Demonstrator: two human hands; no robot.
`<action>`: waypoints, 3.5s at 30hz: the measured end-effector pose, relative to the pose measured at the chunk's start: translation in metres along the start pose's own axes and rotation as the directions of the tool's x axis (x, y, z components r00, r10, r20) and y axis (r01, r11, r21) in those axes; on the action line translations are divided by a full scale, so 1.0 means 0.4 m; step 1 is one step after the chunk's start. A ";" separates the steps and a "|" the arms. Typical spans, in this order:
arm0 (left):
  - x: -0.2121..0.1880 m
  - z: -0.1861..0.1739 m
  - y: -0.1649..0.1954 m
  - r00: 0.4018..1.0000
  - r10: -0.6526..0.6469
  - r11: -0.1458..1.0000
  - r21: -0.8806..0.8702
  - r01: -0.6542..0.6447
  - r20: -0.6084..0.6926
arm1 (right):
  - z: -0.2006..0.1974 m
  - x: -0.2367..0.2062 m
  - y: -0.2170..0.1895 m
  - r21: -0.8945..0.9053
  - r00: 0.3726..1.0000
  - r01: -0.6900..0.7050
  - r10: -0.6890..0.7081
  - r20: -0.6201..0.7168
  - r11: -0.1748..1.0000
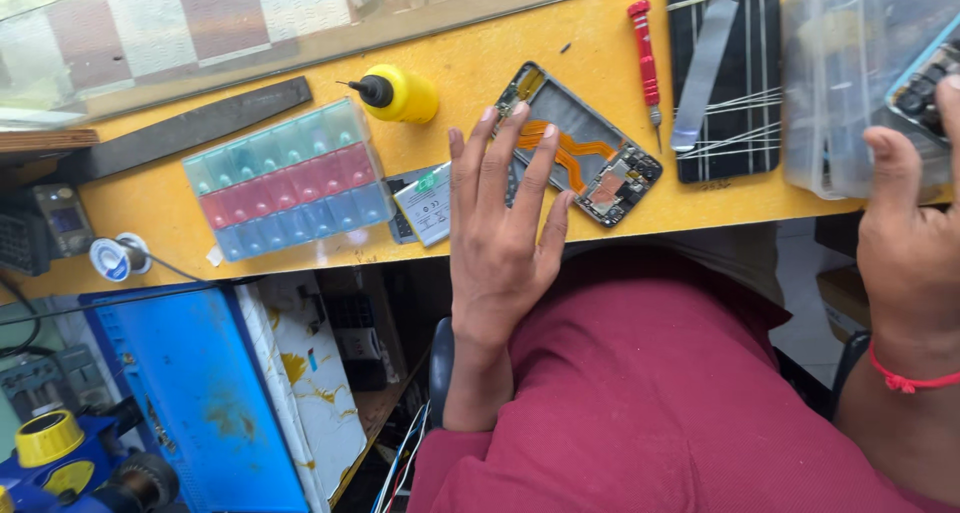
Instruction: The person uses a red screwdriver to remove screws from the internal frame of a disassembled smartphone. They then use a metal prying tool to separate the back cover from the phone body and set the cover aside.
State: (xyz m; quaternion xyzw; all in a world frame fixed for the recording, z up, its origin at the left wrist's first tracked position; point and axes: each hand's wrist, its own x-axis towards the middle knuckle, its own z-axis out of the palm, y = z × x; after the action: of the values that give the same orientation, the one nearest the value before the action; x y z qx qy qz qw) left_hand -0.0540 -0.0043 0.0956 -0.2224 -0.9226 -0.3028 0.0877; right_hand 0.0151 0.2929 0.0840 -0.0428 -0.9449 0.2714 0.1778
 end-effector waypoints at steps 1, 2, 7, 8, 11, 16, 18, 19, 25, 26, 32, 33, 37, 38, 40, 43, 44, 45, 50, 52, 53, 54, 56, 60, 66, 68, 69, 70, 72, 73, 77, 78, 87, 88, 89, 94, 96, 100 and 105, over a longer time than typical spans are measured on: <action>-0.001 -0.004 -0.009 1.000 -0.012 1.000 0.016 0.012 0.002 | 0.009 -0.003 -0.004 0.136 0.998 -0.062 0.062 0.004 0.989; -0.003 -0.005 -0.017 1.000 -0.024 0.999 0.028 0.024 0.004 | 0.015 -0.006 -0.012 0.267 0.992 -0.123 0.123 0.018 0.956; 0.008 0.037 -0.054 0.982 -0.175 0.981 0.071 0.180 -0.071 | 0.064 -0.009 -0.129 -0.124 0.965 0.223 -0.237 -0.112 0.967; 0.008 0.041 -0.058 0.980 -0.181 0.976 0.110 0.190 -0.086 | 0.084 -0.003 -0.161 -0.092 0.957 0.276 -0.282 -0.064 0.957; -0.011 0.021 -0.063 0.984 -0.170 0.978 0.117 0.175 -0.054 | 0.146 0.018 -0.253 -0.026 0.932 0.295 -0.282 0.230 0.955; -0.053 -0.073 -0.113 0.976 -0.149 0.980 0.152 0.124 0.160 | 0.197 0.053 -0.318 -0.208 0.919 0.333 -0.267 0.291 0.920; -0.062 -0.093 -0.132 0.972 -0.135 0.986 0.127 0.111 0.194 | 0.205 0.055 -0.326 -0.211 0.926 0.326 -0.267 0.267 0.921; -0.065 -0.096 -0.141 0.973 -0.132 0.986 0.126 0.110 0.189 | 0.207 0.054 -0.327 -0.211 0.927 0.331 -0.275 0.256 0.920; -0.077 -0.073 -0.170 0.980 -0.194 0.979 0.071 0.191 0.041 | 0.230 0.038 -0.324 -0.129 0.952 0.259 -0.231 0.203 0.957; -0.077 -0.065 -0.175 0.977 -0.211 0.976 0.059 0.210 0.007 | 0.233 0.038 -0.320 -0.120 0.954 0.259 -0.234 0.188 0.959; -0.083 -0.010 -0.194 0.969 -0.188 0.949 0.225 0.221 -0.158 | 0.226 0.023 -0.303 -0.048 0.959 0.259 -0.251 0.132 0.965; -0.081 0.002 -0.194 0.962 -0.198 0.941 0.238 0.241 -0.189 | 0.223 0.022 -0.303 -0.022 0.960 0.254 -0.249 0.128 0.967; -0.075 0.024 -0.188 0.933 -0.221 0.919 0.261 0.297 -0.283 | 0.208 0.037 -0.306 0.087 0.944 0.289 -0.299 0.143 0.953; -0.075 0.026 -0.182 0.928 -0.227 0.917 0.258 0.306 -0.295 | 0.201 0.044 -0.305 0.104 0.934 0.309 -0.322 0.153 0.945; -0.080 0.023 -0.167 0.893 -0.282 0.943 0.072 0.326 -0.352 | 0.188 0.061 -0.303 0.208 0.924 0.293 -0.332 0.188 0.933; -0.091 0.004 -0.145 0.819 -0.371 0.927 -0.132 0.350 -0.438 | 0.180 0.094 -0.292 0.308 0.899 0.285 -0.365 0.243 0.908; -0.093 -0.004 -0.143 0.788 -0.406 0.914 -0.188 0.360 -0.463 | 0.183 0.104 -0.289 0.332 0.887 0.284 -0.378 0.265 0.900; -0.093 -0.013 -0.144 0.848 -0.332 0.943 -0.133 0.305 -0.413 | 0.184 0.115 -0.285 0.350 0.868 0.290 -0.399 0.296 0.891; -0.078 -0.055 -0.137 1.000 0.002 1.000 -0.002 -0.002 -0.027 | 0.179 0.155 -0.278 0.365 0.782 0.286 -0.436 0.445 0.886; -0.059 -0.042 -0.131 0.997 0.030 1.000 0.006 -0.031 0.072 | 0.183 0.172 -0.269 0.311 0.774 0.358 -0.466 0.429 0.880; -0.057 -0.035 -0.126 0.991 0.038 0.999 0.008 -0.039 0.129 | 0.185 0.171 -0.266 0.286 0.767 0.386 -0.477 0.428 0.877; -0.056 -0.026 -0.118 0.990 0.028 1.000 0.010 -0.029 0.140 | 0.184 0.166 -0.262 0.287 0.794 0.352 -0.447 0.412 0.891; -0.048 -0.005 -0.118 0.989 0.018 1.000 0.013 -0.020 0.150 | 0.188 0.163 -0.248 0.280 0.845 0.296 -0.386 0.369 0.913; -0.044 0.011 -0.123 0.993 0.017 0.999 -0.029 -0.014 0.114 | 0.170 0.177 -0.212 -0.036 0.939 0.273 -0.258 0.227 0.961; -0.037 0.025 -0.095 0.996 0.052 0.999 -0.001 -0.052 0.077 | 0.211 0.224 -0.235 -0.221 0.935 0.333 -0.290 0.207 0.917; -0.032 0.038 -0.090 0.993 0.068 0.997 0.021 -0.070 0.093 | 0.234 0.228 -0.248 -0.256 0.935 0.343 -0.302 0.184 0.904; -0.028 0.045 -0.086 0.993 0.070 0.997 0.027 -0.073 0.092 | 0.243 0.231 -0.249 -0.276 0.935 0.347 -0.308 0.174 0.896; -0.025 0.051 -0.085 0.993 0.071 0.997 0.034 -0.075 0.091 | 0.248 0.235 -0.244 -0.299 0.934 0.353 -0.316 0.165 0.887; -0.021 0.055 -0.087 0.993 0.072 0.996 0.037 -0.076 0.090 | 0.259 0.236 -0.227 -0.160 0.963 0.248 -0.226 0.144 0.956; -0.019 0.055 -0.087 0.994 0.070 0.997 0.032 -0.073 0.089 | 0.261 0.235 -0.214 0.008 0.980 0.126 -0.126 0.152 0.992; -0.007 0.060 -0.095 0.994 0.062 0.998 0.011 -0.064 0.089 | 0.245 0.208 -0.163 0.550 0.987 -0.127 0.051 0.151 0.825; -0.004 0.064 -0.097 0.994 0.060 0.998 0.020 -0.062 0.090 | 0.240 0.200 -0.153 0.611 0.986 -0.149 0.071 0.151 0.777; 0.010 0.099 -0.115 0.995 0.070 0.995 0.064 -0.074 0.068 | 0.235 0.152 -0.162 0.593 0.986 -0.160 0.099 0.134 0.789; 0.011 0.101 -0.115 0.995 0.070 0.994 0.079 -0.076 0.072 | 0.236 0.146 -0.165 0.584 0.990 -0.127 0.069 0.121 0.802; 0.014 0.103 -0.115 0.995 0.071 0.992 0.095 -0.078 0.076 | 0.238 0.143 -0.163 0.570 0.992 -0.103 0.047 0.113 0.815; 0.011 0.114 -0.116 0.988 0.077 0.985 0.141 -0.096 0.136 | 0.254 0.120 -0.145 0.527 0.997 -0.025 -0.019 0.077 0.849; 0.010 0.122 -0.114 0.985 0.073 0.981 0.167 -0.099 0.159 | 0.258 0.113 -0.136 0.540 0.998 0.001 -0.033 0.051 0.842; 0.013 0.137 -0.115 0.983 0.077 0.972 0.206 -0.111 0.170 | 0.276 0.104 -0.124 0.549 0.997 0.059 -0.077 0.010 0.834; 0.014 0.143 -0.120 0.981 0.076 0.974 0.199 -0.111 0.178 | 0.290 0.102 -0.117 0.503 0.994 0.097 -0.108 -0.006 0.859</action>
State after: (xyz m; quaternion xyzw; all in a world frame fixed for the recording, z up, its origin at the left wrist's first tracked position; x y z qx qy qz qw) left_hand -0.0829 -0.0026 0.0264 -0.2801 -0.9417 -0.1805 0.0460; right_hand -0.0638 0.2025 0.0298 0.0582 -0.8447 0.4984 0.1865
